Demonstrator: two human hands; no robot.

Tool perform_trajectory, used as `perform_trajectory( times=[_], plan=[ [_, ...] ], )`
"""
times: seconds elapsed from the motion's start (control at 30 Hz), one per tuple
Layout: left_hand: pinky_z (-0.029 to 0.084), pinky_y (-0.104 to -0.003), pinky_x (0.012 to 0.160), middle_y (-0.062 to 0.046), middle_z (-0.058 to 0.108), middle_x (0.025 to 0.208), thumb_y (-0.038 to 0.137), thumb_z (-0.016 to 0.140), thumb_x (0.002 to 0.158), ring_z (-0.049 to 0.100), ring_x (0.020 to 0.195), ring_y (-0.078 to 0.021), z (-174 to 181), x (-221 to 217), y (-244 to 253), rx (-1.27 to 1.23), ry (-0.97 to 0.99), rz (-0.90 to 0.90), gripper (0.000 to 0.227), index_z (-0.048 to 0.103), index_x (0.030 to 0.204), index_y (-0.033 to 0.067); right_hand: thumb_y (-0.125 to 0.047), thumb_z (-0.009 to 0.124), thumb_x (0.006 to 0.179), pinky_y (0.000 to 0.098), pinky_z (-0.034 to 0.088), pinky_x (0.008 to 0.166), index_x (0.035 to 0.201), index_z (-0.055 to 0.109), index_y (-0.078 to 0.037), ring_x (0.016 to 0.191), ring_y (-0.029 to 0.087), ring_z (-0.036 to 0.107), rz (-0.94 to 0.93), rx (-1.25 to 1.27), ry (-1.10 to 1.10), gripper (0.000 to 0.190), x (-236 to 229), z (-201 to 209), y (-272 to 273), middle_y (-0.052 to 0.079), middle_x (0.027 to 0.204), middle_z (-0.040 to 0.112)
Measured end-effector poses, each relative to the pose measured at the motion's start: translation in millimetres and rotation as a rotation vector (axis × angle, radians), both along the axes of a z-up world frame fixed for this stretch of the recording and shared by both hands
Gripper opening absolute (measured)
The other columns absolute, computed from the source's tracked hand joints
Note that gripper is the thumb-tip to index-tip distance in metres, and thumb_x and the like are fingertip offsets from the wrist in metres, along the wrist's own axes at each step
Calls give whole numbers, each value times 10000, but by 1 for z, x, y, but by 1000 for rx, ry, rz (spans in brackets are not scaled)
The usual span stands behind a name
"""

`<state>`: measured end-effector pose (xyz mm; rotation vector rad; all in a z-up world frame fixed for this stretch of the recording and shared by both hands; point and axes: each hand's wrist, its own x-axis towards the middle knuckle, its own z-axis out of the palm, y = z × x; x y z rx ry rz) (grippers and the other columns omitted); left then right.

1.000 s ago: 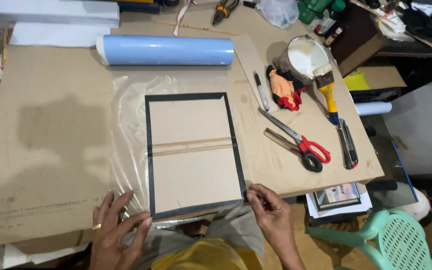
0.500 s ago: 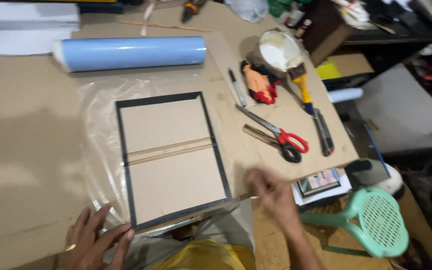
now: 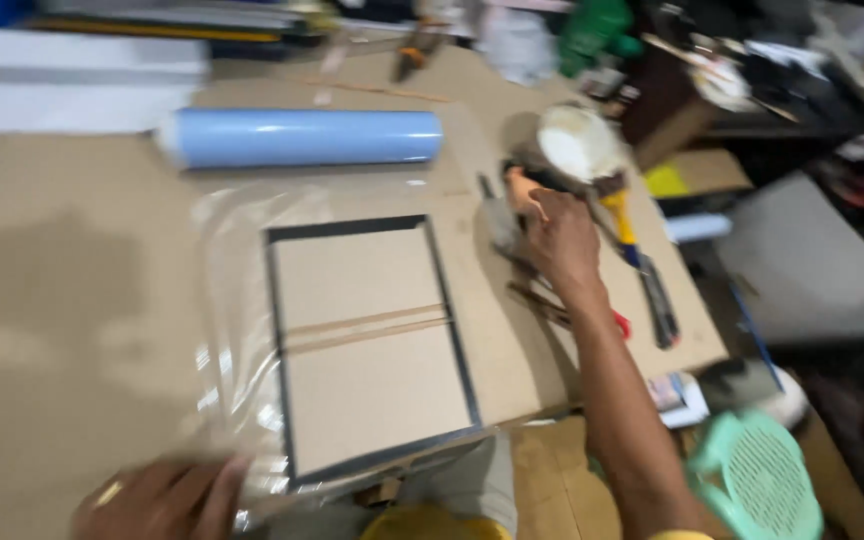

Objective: The person cuts a sheet of clear plastic film to size using a utility knife and scissors. They then apply a white adhesive to the edges of a black frame and press the plastic film onto it, smoothing it out by hand.

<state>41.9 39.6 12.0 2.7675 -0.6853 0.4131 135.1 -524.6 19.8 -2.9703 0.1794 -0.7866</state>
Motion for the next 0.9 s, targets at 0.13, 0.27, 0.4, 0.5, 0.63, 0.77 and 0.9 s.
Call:
perform_trajectory(
  times=[0.13,0.27,0.4,0.5,0.63,0.77,0.9],
  plan=[
    [648,-493,647,-35,768,939,362,746,759,737,863,-273,-8,31,17,171,-136,-384,668,557,1387,234,-149,757,917,473,484,1027,1300,673,-45,1157,369,654,211,65,-88,405,-114,-73,-143,162,1244,690],
    [513,-426,895,36,704,974,578,475,952,650,1048,-214,28,61,-5,178,442,136,430,736,813,266,-152,680,728,458,624,771,1063,781,-119,989,377,776,-838,-132,761,352,-153,-5,-83,171,1012,814],
    [514,-442,773,-77,723,1046,243,628,981,660,902,-300,2,152,-32,-233,-80,-290,190,744,1076,128,-274,718,921,621,582,668,1278,760,-58,864,523,728,-886,365,267,419,-200,-10,-114,297,1043,768],
    [454,-565,993,-193,648,1348,267,435,1048,589,1209,-414,26,201,-58,-106,179,-209,408,658,1344,96,-196,703,1203,534,441,878,1533,611,98,1179,462,585,-610,403,-210,451,-224,-90,-222,316,1358,632],
    [342,-529,1106,-169,598,1415,303,486,1039,524,1288,-376,46,243,-60,-173,350,-232,442,609,1399,79,-185,472,1331,312,424,570,1626,493,-103,791,225,594,-282,707,-131,306,-108,38,-14,173,1089,621],
    [277,-581,1088,-150,441,1524,628,576,845,370,1385,-412,38,278,-53,59,357,-270,694,585,1410,225,-124,502,1051,298,481,778,1399,605,-59,846,174,576,159,702,339,369,-23,89,131,86,1176,644],
    [373,-559,1043,-140,518,1454,862,664,699,459,1358,-420,38,284,-43,51,329,-197,880,645,1386,312,-158,647,955,547,537,960,1446,590,-66,1140,381,685,453,623,481,503,60,83,186,243,1248,698]
  ],
)
